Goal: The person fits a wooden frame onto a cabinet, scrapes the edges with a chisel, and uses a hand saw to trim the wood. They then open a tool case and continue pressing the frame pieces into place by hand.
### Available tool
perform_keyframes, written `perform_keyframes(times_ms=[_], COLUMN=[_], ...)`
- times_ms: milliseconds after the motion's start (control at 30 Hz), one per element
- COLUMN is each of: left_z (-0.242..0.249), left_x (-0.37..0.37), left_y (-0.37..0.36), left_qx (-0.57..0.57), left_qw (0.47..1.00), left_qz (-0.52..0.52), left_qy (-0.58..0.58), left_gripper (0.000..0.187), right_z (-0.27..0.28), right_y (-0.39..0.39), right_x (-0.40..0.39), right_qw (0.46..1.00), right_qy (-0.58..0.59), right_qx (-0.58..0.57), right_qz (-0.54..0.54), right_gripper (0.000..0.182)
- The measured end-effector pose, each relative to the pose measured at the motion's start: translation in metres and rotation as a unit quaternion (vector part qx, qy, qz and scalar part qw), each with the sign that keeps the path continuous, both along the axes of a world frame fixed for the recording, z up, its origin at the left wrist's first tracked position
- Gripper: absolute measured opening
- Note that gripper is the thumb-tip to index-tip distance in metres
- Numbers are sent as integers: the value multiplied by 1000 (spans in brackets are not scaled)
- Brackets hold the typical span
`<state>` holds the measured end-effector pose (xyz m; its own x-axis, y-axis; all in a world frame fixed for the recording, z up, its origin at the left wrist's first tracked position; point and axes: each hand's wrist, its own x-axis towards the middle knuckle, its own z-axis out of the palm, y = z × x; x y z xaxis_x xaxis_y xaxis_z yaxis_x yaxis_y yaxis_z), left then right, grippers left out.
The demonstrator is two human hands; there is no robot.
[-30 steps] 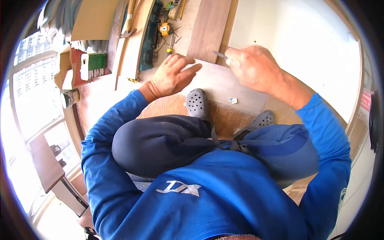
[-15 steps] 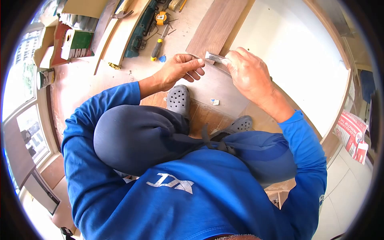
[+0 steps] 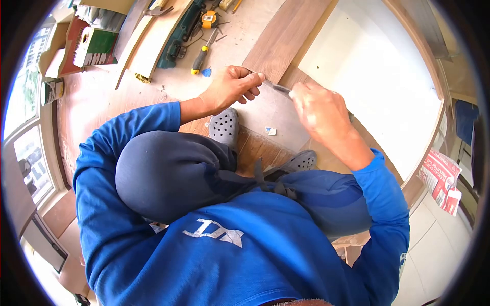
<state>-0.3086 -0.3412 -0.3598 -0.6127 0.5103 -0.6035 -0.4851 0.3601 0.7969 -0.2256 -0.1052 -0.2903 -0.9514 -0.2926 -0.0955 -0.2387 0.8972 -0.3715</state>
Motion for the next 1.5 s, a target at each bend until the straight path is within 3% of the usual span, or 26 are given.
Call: perform_keyframes(times_ms=[267, 367, 467, 667, 767, 867, 933, 1033, 1067, 1133, 1167, 1233, 1267, 1333, 1500], left_z=[3, 2, 2, -2, -3, 1, 1, 1, 1, 0, -1, -3, -5, -4, -7], left_x=[0, 2, 2, 2, 2, 3, 2, 3, 3, 3, 4, 3, 3, 3, 2], left_y=[1, 1, 1, 0, 0, 1, 1, 1, 1, 2, 1, 0, 0, 0, -1], left_qx=[-21, -22, -26, -30, -36, -34, -29, -25, -25, -16, -7, 0, 6, 10, 20], left_qw=[999, 999, 999, 998, 998, 998, 998, 999, 999, 999, 1000, 1000, 1000, 1000, 1000], left_qz=[-20, -14, -16, -24, -27, -19, -17, -18, -21, -14, -4, -6, -7, 1, 5], left_qy=[26, 28, 26, 45, 35, 44, 46, 43, 39, 30, 20, 16, 12, 8, 12], left_gripper=[52, 54, 55, 56, 49, 55, 55, 53, 53, 52, 52, 50, 48, 48, 46], right_z=[-6, -6, 0, 4, 22, 33, 35, 42, 39, 27, 22, 12, 4, -16, -33], right_y=[2, -3, -7, -22, -28, -25, -9, -5, -3, 3, 4, 3, 2, -1, -5], right_x=[-2, -1, -2, 3, -2, -2, -3, -5, -6, -13, -16, -22, -23, -21, -25], right_qw=[1000, 999, 999, 978, 977, 957, 987, 998, 998, 994, 994, 955, 956, 983, 973], right_qy=[14, 46, 1, 87, 23, -73, -83, 6, 6, -10, -9, -169, -168, 60, 153], right_qx=[-11, 22, 54, 175, 199, 269, 125, 59, 59, -82, -82, -174, -172, -170, -37], right_qz=[-3, 3, 9, 70, 74, 74, 50, -19, -21, -74, -75, -171, -171, 30, 170], right_gripper=[12, 11, 8, 13, 14, 12, 10, 13, 13, 15, 15, 16, 16, 21, 9])
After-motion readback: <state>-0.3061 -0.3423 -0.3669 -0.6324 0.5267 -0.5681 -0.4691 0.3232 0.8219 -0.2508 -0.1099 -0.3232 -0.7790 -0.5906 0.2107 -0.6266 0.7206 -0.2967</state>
